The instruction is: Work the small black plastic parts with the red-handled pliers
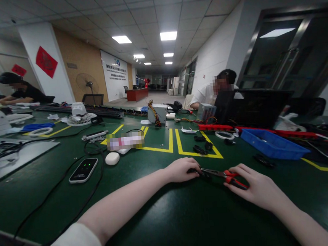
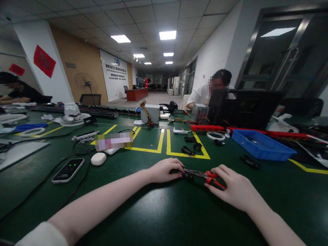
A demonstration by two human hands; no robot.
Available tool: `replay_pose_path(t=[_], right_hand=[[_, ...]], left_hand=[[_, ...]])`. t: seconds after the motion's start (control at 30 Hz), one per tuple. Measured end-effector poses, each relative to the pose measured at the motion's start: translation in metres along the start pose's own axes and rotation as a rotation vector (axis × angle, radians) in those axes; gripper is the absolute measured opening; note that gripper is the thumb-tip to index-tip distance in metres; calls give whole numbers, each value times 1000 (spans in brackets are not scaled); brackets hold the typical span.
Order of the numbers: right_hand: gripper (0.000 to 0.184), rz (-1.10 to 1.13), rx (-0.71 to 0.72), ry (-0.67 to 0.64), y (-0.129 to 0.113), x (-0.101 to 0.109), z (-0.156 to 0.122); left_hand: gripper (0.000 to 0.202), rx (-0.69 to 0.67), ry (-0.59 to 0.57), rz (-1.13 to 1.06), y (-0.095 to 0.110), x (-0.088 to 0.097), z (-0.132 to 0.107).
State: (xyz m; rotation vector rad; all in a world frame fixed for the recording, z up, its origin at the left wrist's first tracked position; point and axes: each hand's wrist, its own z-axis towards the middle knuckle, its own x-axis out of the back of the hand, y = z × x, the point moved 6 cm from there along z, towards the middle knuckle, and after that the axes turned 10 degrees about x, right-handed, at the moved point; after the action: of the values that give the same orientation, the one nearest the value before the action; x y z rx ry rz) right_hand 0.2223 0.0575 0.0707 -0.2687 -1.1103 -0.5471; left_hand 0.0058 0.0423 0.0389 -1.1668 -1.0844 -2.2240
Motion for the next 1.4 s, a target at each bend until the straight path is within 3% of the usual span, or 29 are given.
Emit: replay_pose_path(t=[0.43,0.97,1.4], right_hand=[[32,58,-15,-26,-16,-6,6],[30,74,-41,-27,-16,1,4],[28,81,-47,-28,-19,1,4]], left_hand=[[14,28,19,-154,-5,2,2],[15,132,-16,-298,-15,0,4],[16,136,-6,-343,-16,-1,4]])
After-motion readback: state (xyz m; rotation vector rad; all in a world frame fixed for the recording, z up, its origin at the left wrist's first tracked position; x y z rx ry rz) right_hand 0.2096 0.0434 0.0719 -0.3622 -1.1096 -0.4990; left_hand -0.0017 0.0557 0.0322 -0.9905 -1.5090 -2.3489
